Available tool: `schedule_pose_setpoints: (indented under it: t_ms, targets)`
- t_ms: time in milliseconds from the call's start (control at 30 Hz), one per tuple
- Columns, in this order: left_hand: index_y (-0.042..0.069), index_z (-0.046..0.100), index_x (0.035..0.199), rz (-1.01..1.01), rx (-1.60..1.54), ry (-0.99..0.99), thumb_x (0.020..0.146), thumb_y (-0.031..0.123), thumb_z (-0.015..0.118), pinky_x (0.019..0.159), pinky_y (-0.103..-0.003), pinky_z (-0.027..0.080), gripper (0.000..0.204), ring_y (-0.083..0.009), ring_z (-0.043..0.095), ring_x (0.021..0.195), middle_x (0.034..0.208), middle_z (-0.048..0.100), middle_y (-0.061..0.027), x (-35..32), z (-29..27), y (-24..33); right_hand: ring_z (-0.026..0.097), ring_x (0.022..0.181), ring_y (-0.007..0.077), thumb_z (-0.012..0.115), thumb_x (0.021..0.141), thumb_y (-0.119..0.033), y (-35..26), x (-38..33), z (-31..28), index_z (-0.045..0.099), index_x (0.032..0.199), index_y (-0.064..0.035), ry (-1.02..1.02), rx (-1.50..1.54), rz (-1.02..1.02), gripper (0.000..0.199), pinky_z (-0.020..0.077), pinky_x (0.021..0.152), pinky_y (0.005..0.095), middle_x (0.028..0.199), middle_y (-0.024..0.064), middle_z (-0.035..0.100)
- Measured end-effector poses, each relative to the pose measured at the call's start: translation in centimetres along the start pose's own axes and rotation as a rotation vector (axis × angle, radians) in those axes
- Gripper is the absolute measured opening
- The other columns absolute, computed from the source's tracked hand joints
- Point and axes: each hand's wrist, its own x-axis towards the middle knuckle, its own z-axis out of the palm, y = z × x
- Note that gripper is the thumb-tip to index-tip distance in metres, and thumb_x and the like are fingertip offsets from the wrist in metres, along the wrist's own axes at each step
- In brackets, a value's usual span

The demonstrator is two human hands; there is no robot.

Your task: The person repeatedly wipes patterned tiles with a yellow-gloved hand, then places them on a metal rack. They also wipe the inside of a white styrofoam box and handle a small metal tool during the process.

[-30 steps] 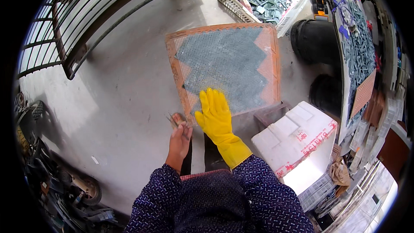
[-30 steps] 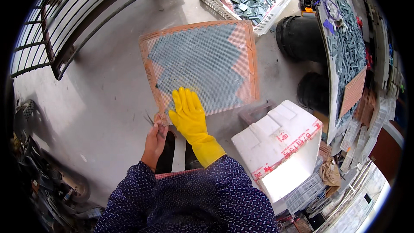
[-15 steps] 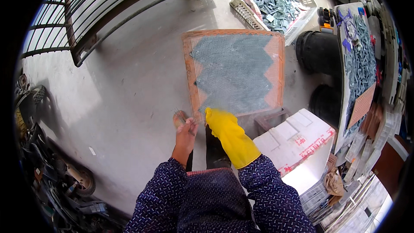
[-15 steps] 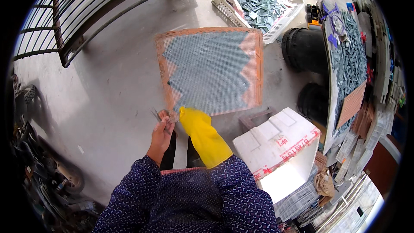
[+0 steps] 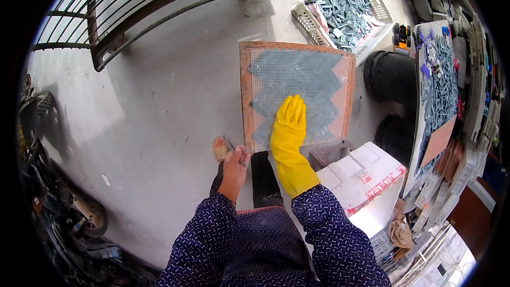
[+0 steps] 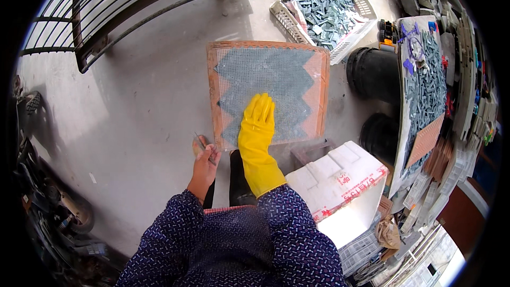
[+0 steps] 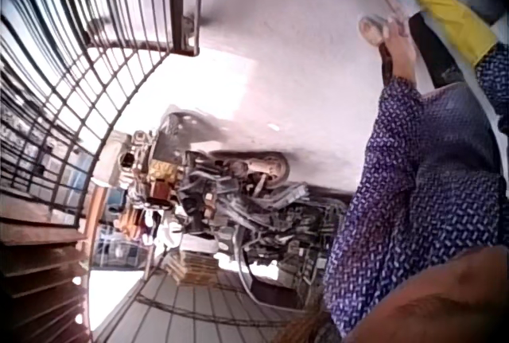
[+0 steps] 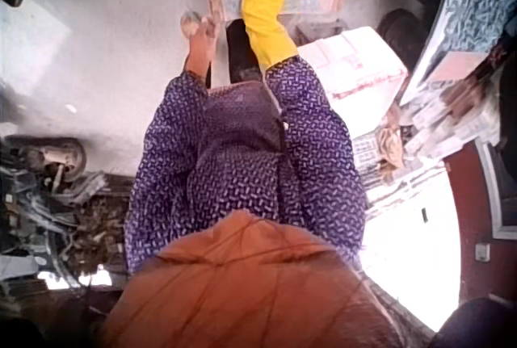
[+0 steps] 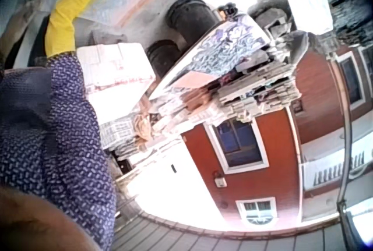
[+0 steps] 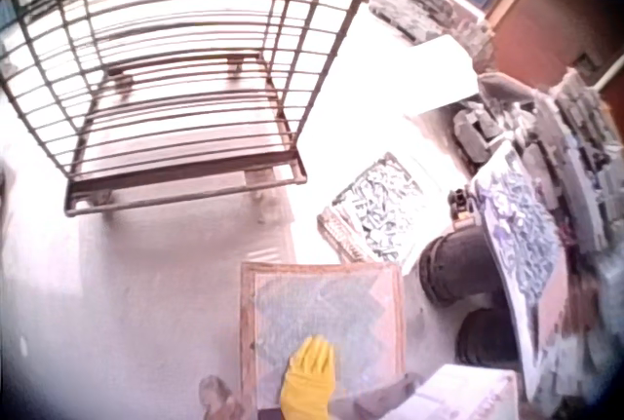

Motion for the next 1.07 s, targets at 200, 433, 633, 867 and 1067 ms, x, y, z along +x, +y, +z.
schedule_pose_setpoints:
  t_ms: [200,433,633,867,1067]
  targets:
    - [0.004,0.052,0.1,-0.012,-0.001,0.087,0.091,0.014,0.05,0.088,-0.029,0.044,0.014,-0.0141,0.054,0.091,0.096,0.055,-0.0033,-1.1,0.6,0.8,0.033,0.127,0.0319,0.045,0.081,-0.007,-2.0,-8.2,-0.5,0.034,0.133,-0.0001,-0.218,0.286,-0.365,0.053,0.0234,0.106,0.0391,0.136,0.0203,0.033]
    - [0.003,0.05,0.102,-0.009,0.082,-0.019,0.091,0.014,0.049,0.09,-0.029,0.043,0.016,-0.0159,0.052,0.099,0.103,0.054,-0.0056,-1.4,-0.3,1.5,0.034,0.124,0.0359,0.053,0.082,-0.023,4.5,-4.0,-3.1,0.035,0.131,0.0011,-0.165,0.305,-0.032,0.058,0.022,0.106,0.042,0.135,0.0208,0.034]
    - [0.003,0.051,0.103,-0.014,0.055,0.013,0.091,0.014,0.049,0.094,-0.03,0.04,0.016,-0.0155,0.051,0.101,0.104,0.053,-0.0039,-1.5,0.3,1.1,0.035,0.124,0.0353,0.052,0.082,-0.034,-2.7,0.7,0.5,0.037,0.13,0.001,0.047,0.252,0.015,0.061,0.0184,0.106,0.0472,0.134,0.0206,0.037]
    - [0.003,0.049,0.104,0.004,0.024,0.058,0.091,0.015,0.048,0.094,-0.03,0.041,0.017,-0.0169,0.051,0.102,0.106,0.052,-0.0053,-1.5,0.0,0.8,0.032,0.125,0.0357,0.044,0.086,-0.033,5.5,-3.6,0.0,0.037,0.131,0.0001,-0.091,0.109,-0.052,0.057,0.0123,0.108,0.0479,0.135,0.0211,0.036]
    - [0.001,0.047,0.106,0.004,-0.019,0.092,0.091,0.015,0.05,0.094,-0.031,0.041,0.021,-0.0177,0.05,0.104,0.112,0.051,-0.0059,-1.0,-0.5,0.1,0.026,0.128,0.0392,0.042,0.087,-0.038,1.7,-1.6,1.2,0.029,0.135,0.0002,-0.1,0.181,-0.025,0.063,0.0062,0.107,0.053,0.139,0.0211,0.03]
